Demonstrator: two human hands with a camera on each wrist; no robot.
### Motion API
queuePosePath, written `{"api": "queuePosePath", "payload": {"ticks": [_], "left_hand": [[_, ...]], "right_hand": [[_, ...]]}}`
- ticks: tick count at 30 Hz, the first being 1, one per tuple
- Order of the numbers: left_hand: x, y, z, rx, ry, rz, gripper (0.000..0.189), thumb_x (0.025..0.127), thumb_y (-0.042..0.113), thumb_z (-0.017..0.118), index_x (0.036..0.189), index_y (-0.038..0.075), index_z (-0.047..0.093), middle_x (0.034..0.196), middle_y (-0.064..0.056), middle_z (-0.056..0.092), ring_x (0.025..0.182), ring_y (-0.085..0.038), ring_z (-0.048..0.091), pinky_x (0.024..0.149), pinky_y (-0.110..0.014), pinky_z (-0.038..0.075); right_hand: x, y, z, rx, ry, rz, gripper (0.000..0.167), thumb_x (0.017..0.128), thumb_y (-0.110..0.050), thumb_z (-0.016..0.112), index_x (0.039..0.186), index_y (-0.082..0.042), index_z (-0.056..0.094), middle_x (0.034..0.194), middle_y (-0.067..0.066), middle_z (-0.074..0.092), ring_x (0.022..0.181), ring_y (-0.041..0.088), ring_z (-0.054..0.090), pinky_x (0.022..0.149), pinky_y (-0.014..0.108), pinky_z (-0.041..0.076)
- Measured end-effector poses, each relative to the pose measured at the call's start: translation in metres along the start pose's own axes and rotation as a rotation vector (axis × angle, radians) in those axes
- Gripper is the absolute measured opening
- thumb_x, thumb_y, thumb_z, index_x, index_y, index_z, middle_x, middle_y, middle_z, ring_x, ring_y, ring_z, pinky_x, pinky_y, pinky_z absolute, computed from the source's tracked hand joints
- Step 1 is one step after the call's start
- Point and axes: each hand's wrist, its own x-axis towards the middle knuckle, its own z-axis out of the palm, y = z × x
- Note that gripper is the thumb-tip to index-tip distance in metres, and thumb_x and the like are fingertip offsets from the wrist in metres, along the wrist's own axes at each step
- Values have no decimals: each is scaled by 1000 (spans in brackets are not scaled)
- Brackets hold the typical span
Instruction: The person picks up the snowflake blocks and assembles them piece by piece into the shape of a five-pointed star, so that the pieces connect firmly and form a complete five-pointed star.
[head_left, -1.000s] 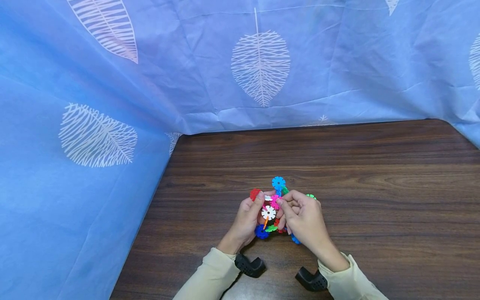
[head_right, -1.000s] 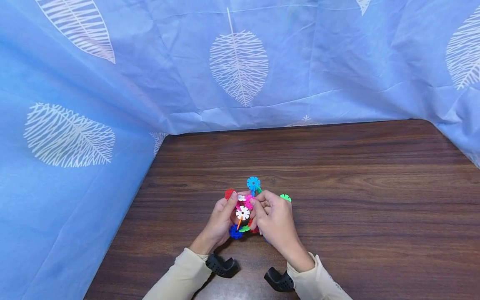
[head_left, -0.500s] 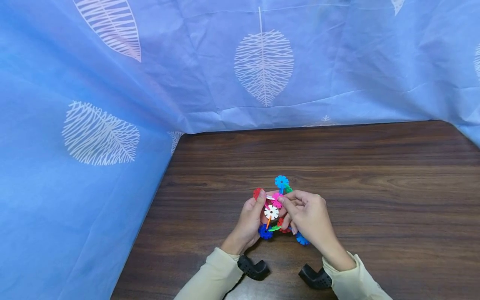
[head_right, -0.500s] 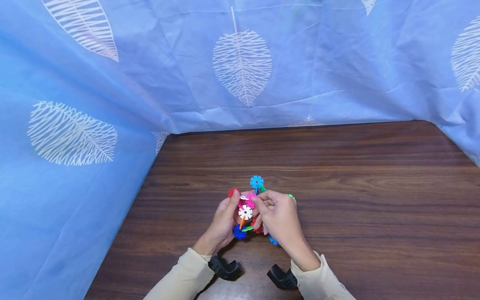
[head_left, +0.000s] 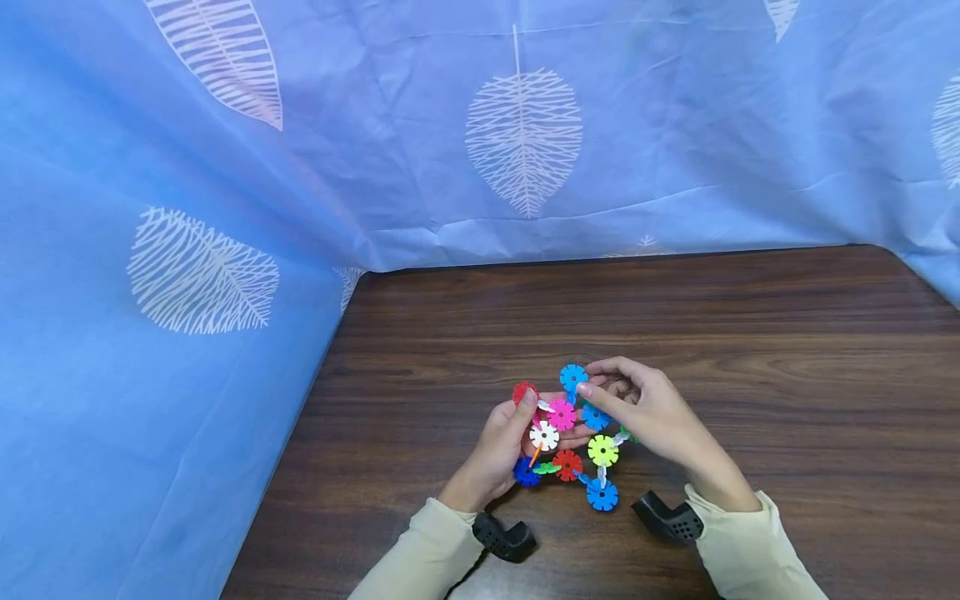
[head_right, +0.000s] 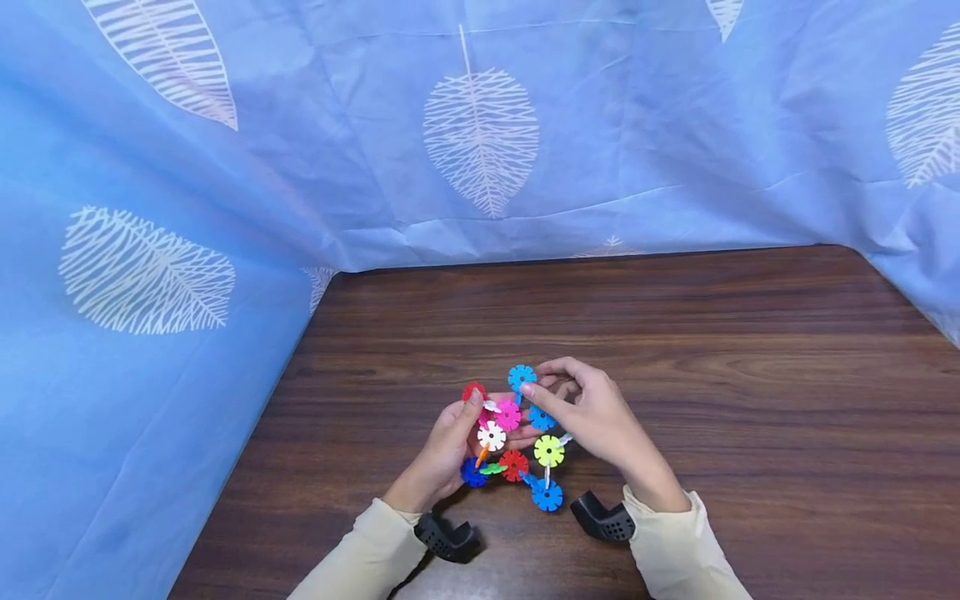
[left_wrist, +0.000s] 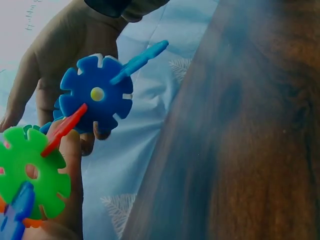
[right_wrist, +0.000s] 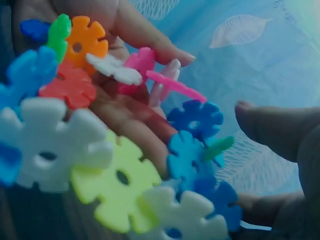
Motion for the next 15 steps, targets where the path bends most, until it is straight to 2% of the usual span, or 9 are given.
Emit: {"api": "queuePosePath", "payload": {"ticks": [2, 7, 11, 14, 15], "left_hand": [[0, 0, 0, 0, -14, 10, 63, 112, 41, 43, 137, -17, 52, 109, -2, 72, 97, -6, 68, 85, -21, 57], [-1, -1, 0, 27, -48, 11, 64, 112, 41, 43, 136, -17, 54, 107, -1, 73, 93, -5, 69, 81, -20, 58], [-1, -1, 0, 1, -123, -3, 65, 111, 46, 42, 137, -12, 54, 115, -19, 73, 97, -14, 74, 87, -30, 59], [-1, 0, 2, -11, -158, -7, 64, 111, 48, 40, 139, -8, 54, 119, -29, 70, 99, -20, 75, 90, -36, 58], [-1, 0, 2, -3, -157, -3, 63, 111, 48, 39, 139, -7, 54, 117, -29, 70, 98, -20, 75, 90, -37, 58]], "right_hand": [[2, 4, 1, 46, -69, 15, 39, 101, -26, 70, 126, 3, 65, 92, 8, 67, 75, 18, 58, 63, 27, 49], [4, 12, -1, 208, -188, 60, 32, 98, -21, 73, 118, 4, 67, 80, 7, 61, 65, 14, 52, 59, 26, 47], [5, 16, -3, 291, -253, 52, 26, 98, -14, 72, 113, 7, 67, 80, 6, 61, 64, 14, 53, 58, 25, 46], [5, 17, -3, 309, -249, 47, 23, 98, -13, 72, 111, 6, 67, 78, 4, 61, 63, 14, 52, 57, 26, 45], [5, 17, -3, 309, -237, 52, 23, 98, -13, 72, 110, 6, 67, 77, 4, 60, 62, 14, 51, 57, 26, 44]]}}
